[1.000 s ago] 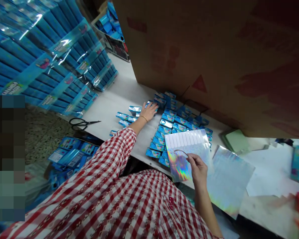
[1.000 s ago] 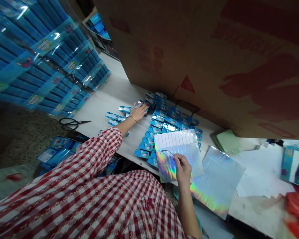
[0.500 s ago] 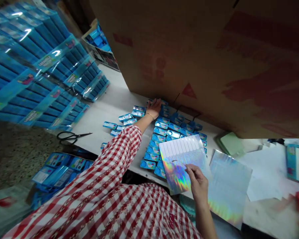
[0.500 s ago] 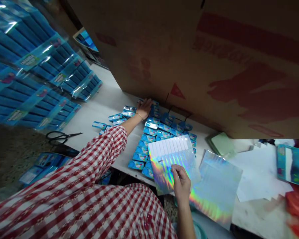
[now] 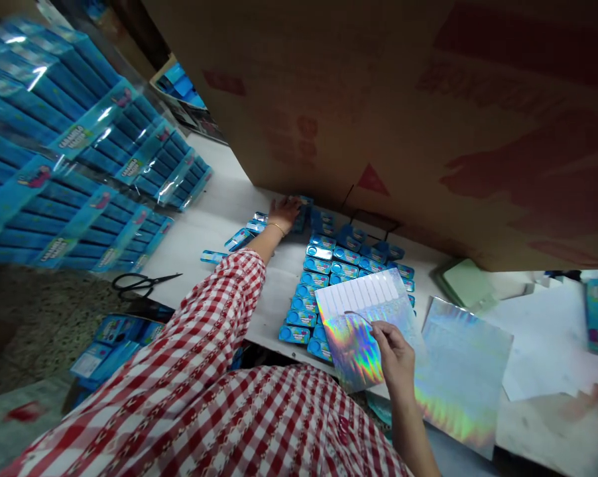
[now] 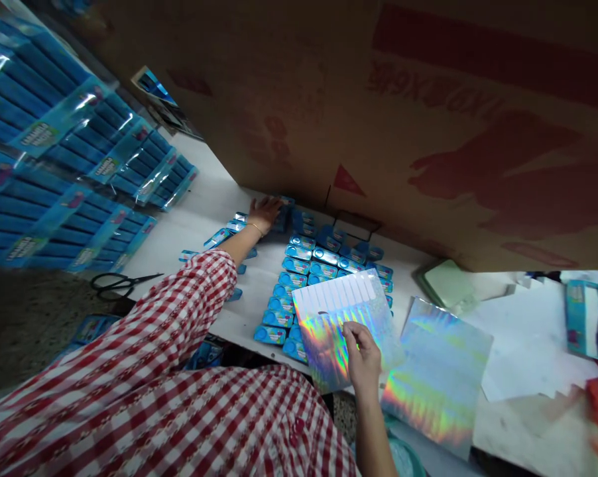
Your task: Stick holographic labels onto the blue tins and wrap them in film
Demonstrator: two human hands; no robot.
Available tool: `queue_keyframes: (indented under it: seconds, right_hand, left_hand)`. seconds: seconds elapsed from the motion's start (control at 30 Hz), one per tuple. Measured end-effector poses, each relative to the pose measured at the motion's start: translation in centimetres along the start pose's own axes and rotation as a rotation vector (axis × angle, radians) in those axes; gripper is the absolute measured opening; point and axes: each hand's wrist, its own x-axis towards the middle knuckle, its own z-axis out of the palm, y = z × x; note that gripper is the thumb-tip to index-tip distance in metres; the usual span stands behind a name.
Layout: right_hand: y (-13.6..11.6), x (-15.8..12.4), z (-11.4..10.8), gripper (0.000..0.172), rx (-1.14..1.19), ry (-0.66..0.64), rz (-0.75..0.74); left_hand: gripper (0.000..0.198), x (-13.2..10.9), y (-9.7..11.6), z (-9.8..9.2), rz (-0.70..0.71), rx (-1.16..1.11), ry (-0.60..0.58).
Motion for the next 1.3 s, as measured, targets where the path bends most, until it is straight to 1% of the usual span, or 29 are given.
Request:
queue_keyframes:
  seconds: [0.1, 0.17, 0.23, 0.3, 0.33, 0.4, 0.47, 0.5, 0.57, 0.63, 0.67, 0.7, 0.73, 0.8, 0.87, 0.97, 1.13, 1.3]
  right_hand:
    - [0.3, -0.2, -0.2, 0.02, 0.008, -0.009, -0.006]
    - [0.4, -0.3, -0.3, 0.019, 0.015, -0.015, -0.008]
    - [0.0, -0.3, 0.1, 0.019, 0.02, -0.04, -0.022]
    - [-0.9, -0.2, 0.8, 0.018, 0.014, -0.092, -0.048]
    - [-1.5, -0.2, 1.3, 0.018, 0.01, -0.122, -0.063]
    - [-2.9, -0.2, 2.4, 0.017, 0.014, -0.179, -0.083]
    - [-4.2, -0.5, 3.6, 0.016, 0.049, -0.224, -0.072]
    - [-4.7, -0.7, 4.3, 0.016, 0.076, -0.241, -0.05]
    - [-5.2, -1.4, 5.6, 0.017, 0.144, -0.261, 0.028]
    - [-5.1, -2.3, 6.9, 0.019, 0.225, -0.263, 0.142]
    - [-4.9, -2.8, 7.5, 0.021, 0.265, -0.263, 0.207]
    - [-4.6, -3.3, 8.1, 0.022, 0.302, -0.264, 0.273]
    - [-4.3, -3.8, 8.7, 0.024, 0.332, -0.266, 0.335]
    - [-3.6, -4.7, 9.8, 0.027, 0.37, -0.271, 0.428]
    - [-2.9, -5.4, 10.8, 0.028, 0.371, -0.265, 0.465]
    - [-2.0, -6.3, 12.3, 0.028, 0.281, -0.248, 0.455]
    - [-0.3, -7.0, 14.4, 0.028, 0.075, -0.182, 0.342]
    - [1.6, -6.9, 15.0, 0.031, -0.094, -0.169, 0.243]
  left_hand:
    - [0.043, -0.3, -1.9, -1.3, -0.087, 0.025, 0.013]
    - [0.045, -1.1, -2.1, -1.9, -0.127, 0.035, 0.051]
    - [0.047, -2.5, -1.1, -2.0, -0.127, 0.018, 0.102]
    - [0.047, -4.6, 0.7, -1.9, -0.069, -0.043, 0.122]
    - [0.046, -5.9, 1.6, -1.8, -0.033, -0.089, 0.099]
    - [0.044, -8.9, 3.4, -1.7, -0.033, -0.238, 0.083]
    - [0.05, -12.6, 4.6, -1.8, -0.049, -0.491, 0.029]
    - [0.055, -14.6, 5.1, -2.0, -0.067, -0.645, -0.026]
    - [0.062, -18.7, 5.7, -2.5, -0.114, -0.963, -0.181]
    - [0.061, -22.8, 6.2, -3.2, -0.171, -1.237, -0.328]
    - [0.058, -24.6, 6.5, -3.4, -0.207, -1.343, -0.372]
    - [0.056, -26.2, 6.7, -3.5, -0.255, -1.423, -0.388]
    - [0.054, -27.5, 6.9, -3.6, -0.314, -1.477, -0.379]
    - [0.053, -29.6, 7.1, -3.4, -0.462, -1.519, -0.3]
    - [0.048, -31.0, 7.0, -2.9, -0.596, -1.516, -0.206]
    - [0.043, -32.3, 6.5, -2.0, -0.703, -1.518, -0.125]
    - [0.041, -33.3, 5.4, -0.1, -0.787, -1.504, -0.054]
    - [0.041, -33.1, 4.8, 1.6, -0.832, -1.497, -0.051]
